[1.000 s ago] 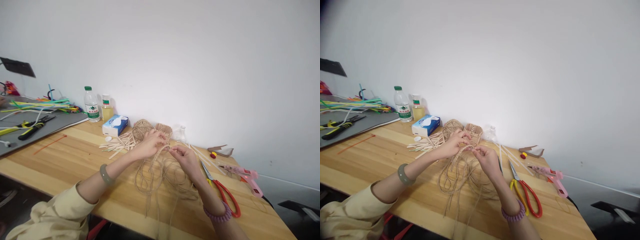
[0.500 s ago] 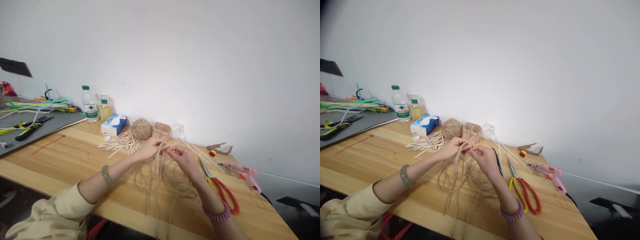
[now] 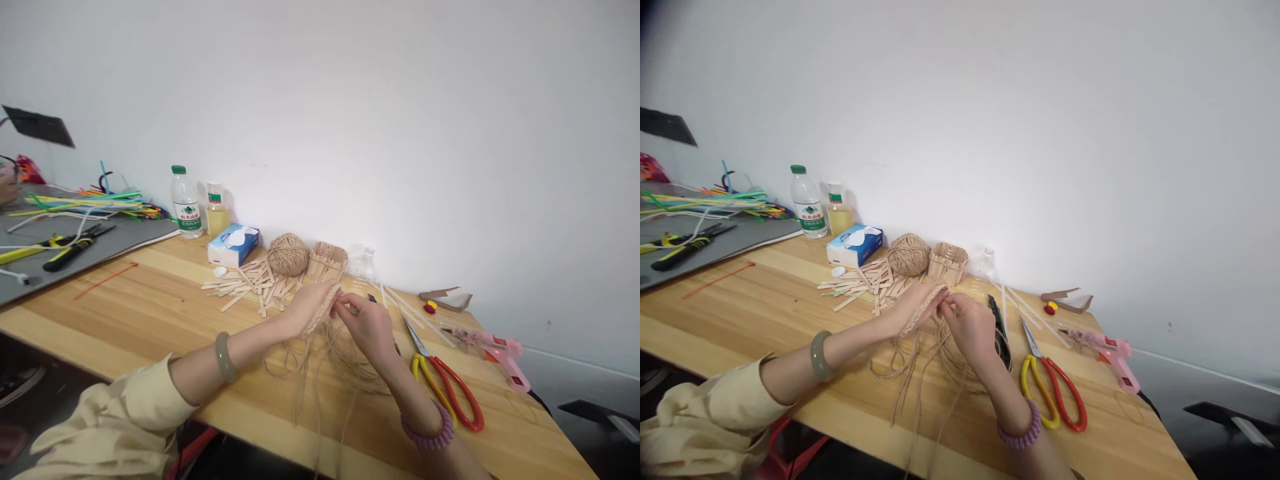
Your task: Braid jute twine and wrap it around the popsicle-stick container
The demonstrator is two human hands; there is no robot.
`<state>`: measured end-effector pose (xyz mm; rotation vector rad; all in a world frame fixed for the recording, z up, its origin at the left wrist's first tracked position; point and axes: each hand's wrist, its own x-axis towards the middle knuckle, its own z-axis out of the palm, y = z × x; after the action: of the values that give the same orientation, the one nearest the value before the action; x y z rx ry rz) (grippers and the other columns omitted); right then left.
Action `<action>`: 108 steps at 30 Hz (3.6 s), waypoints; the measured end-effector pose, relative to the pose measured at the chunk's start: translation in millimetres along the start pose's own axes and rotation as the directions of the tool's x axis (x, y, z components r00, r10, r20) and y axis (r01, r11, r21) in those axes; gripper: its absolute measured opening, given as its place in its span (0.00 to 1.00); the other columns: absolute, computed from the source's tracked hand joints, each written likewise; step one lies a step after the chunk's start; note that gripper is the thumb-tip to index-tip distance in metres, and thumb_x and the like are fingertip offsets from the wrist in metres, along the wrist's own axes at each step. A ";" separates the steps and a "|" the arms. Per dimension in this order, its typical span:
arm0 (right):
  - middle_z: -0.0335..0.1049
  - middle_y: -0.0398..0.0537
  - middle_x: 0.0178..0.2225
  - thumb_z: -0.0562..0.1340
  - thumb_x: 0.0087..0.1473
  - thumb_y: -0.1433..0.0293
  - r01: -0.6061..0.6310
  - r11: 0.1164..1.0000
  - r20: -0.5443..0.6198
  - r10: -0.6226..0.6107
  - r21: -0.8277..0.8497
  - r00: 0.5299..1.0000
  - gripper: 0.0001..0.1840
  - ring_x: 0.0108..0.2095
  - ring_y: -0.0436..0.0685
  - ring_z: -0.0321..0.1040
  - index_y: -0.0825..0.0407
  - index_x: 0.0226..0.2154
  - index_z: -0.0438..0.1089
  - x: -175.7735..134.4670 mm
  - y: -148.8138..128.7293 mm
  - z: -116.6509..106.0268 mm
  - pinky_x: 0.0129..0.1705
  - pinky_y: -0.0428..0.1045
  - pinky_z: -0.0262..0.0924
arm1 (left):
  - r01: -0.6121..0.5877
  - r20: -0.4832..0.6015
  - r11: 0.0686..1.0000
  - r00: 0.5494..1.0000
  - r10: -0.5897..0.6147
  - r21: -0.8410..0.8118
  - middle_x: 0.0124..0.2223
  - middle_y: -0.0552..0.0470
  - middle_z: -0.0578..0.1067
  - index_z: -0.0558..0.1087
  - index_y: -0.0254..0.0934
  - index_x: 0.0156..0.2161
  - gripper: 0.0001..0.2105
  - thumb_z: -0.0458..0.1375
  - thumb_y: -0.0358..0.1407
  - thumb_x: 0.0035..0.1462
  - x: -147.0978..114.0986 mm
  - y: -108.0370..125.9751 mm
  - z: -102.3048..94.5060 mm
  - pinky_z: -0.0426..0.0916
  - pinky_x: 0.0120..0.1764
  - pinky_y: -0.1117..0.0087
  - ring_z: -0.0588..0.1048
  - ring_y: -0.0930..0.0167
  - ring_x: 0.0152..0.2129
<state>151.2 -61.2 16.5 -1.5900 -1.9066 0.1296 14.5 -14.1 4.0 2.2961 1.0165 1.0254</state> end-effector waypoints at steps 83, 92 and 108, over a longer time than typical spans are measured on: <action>0.44 0.36 0.13 0.57 0.48 0.57 -0.183 0.732 0.023 0.224 0.657 0.974 0.21 0.17 0.47 0.42 0.50 0.14 0.53 3.8 10.1 7.5 0.20 0.45 0.42 | -0.491 -0.163 0.773 0.792 0.588 0.402 0.37 0.42 0.73 0.71 0.31 0.38 0.10 0.48 0.29 0.56 -12.1 4.3 2.0 0.68 0.37 0.65 0.71 0.68 0.36; 0.64 0.42 0.20 0.56 0.49 0.59 -0.082 0.908 -0.025 0.101 0.411 0.995 0.17 0.23 0.50 0.58 0.54 0.22 0.70 5.4 13.0 -0.9 0.26 0.45 0.50 | -0.001 -0.047 0.980 0.999 -0.008 -0.198 0.26 0.53 0.71 0.71 0.32 0.38 0.14 0.53 0.42 0.52 -5.1 11.7 -10.8 0.63 0.27 0.73 0.69 0.73 0.23; 0.56 0.39 0.13 0.58 0.44 0.57 -0.152 0.987 -0.023 0.154 0.048 0.988 0.15 0.16 0.49 0.49 0.49 0.25 0.74 4.5 5.0 -2.1 0.20 0.45 0.42 | 0.294 0.064 0.831 0.951 -0.301 -0.472 0.18 0.54 0.69 0.76 0.30 0.24 0.16 0.58 0.45 0.43 3.5 -2.8 -3.3 0.59 0.24 0.74 0.67 0.72 0.20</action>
<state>156.3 -56.4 17.6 -1.6975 -1.7481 0.2152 12.4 -9.3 6.0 1.6714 0.9584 1.0225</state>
